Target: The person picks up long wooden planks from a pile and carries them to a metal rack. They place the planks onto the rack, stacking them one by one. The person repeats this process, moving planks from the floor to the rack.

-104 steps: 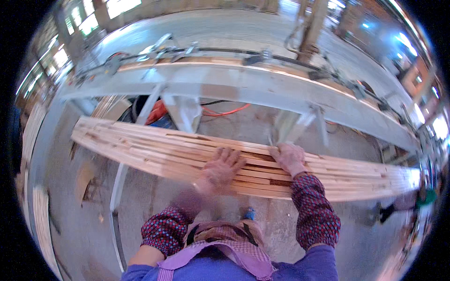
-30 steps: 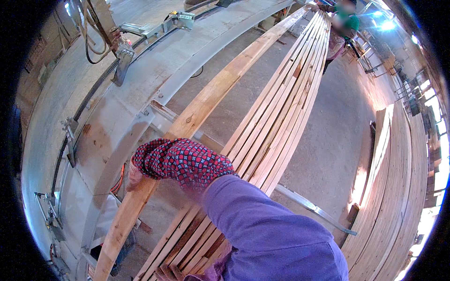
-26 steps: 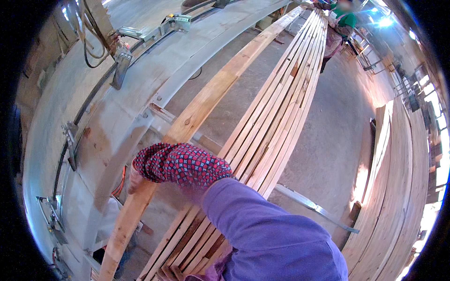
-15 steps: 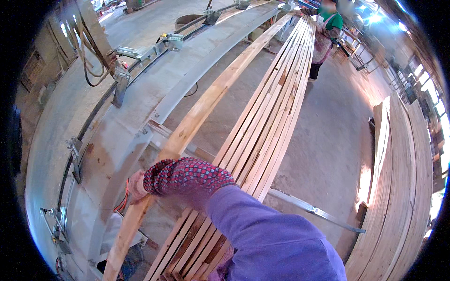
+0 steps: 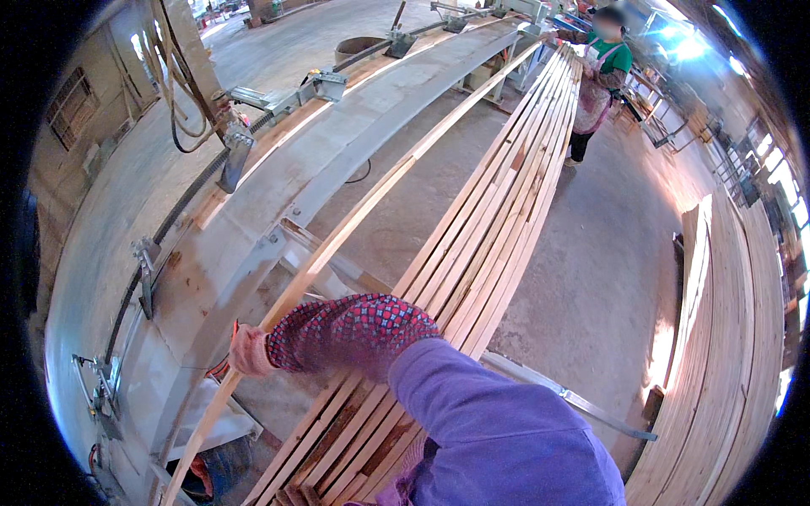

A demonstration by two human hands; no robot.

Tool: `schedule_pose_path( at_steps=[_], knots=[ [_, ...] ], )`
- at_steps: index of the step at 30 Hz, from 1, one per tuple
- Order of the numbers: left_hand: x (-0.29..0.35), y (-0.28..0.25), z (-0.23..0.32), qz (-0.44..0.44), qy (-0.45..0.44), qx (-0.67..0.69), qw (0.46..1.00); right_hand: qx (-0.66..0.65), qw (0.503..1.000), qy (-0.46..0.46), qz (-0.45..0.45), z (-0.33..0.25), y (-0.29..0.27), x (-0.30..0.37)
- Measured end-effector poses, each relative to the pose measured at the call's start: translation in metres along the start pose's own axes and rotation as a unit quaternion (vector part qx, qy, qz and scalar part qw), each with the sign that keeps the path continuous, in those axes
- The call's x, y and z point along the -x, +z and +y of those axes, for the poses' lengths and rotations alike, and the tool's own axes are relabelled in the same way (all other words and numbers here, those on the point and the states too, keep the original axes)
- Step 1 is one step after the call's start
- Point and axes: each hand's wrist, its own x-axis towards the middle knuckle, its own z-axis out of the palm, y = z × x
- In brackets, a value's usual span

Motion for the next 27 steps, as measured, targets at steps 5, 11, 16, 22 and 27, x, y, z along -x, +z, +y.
schedule_pose_path(
  at_steps=[5,11,16,22,27],
  knots=[
    [-0.018,-0.019,0.004,-0.029,-0.018,0.048,0.998,-0.19,0.947,-0.074,-0.248,0.037,-0.082,-0.029],
    [-0.025,-0.018,0.009,-0.013,0.018,0.079,0.997,-0.255,0.905,-0.065,-0.335,0.05,-0.161,0.027],
    [-0.015,0.002,0.004,0.003,0.04,0.016,0.999,-0.343,0.816,-0.138,-0.444,0.051,-0.162,0.044],
    [-0.006,-0.052,0.003,-0.222,-0.144,0.088,0.96,-0.44,0.694,-0.113,-0.558,0.037,-0.225,0.065],
    [0.035,-0.073,0.052,-0.215,-0.498,0.042,0.839,-0.406,0.7,-0.117,-0.575,0.014,-0.233,0.063]
  ],
)
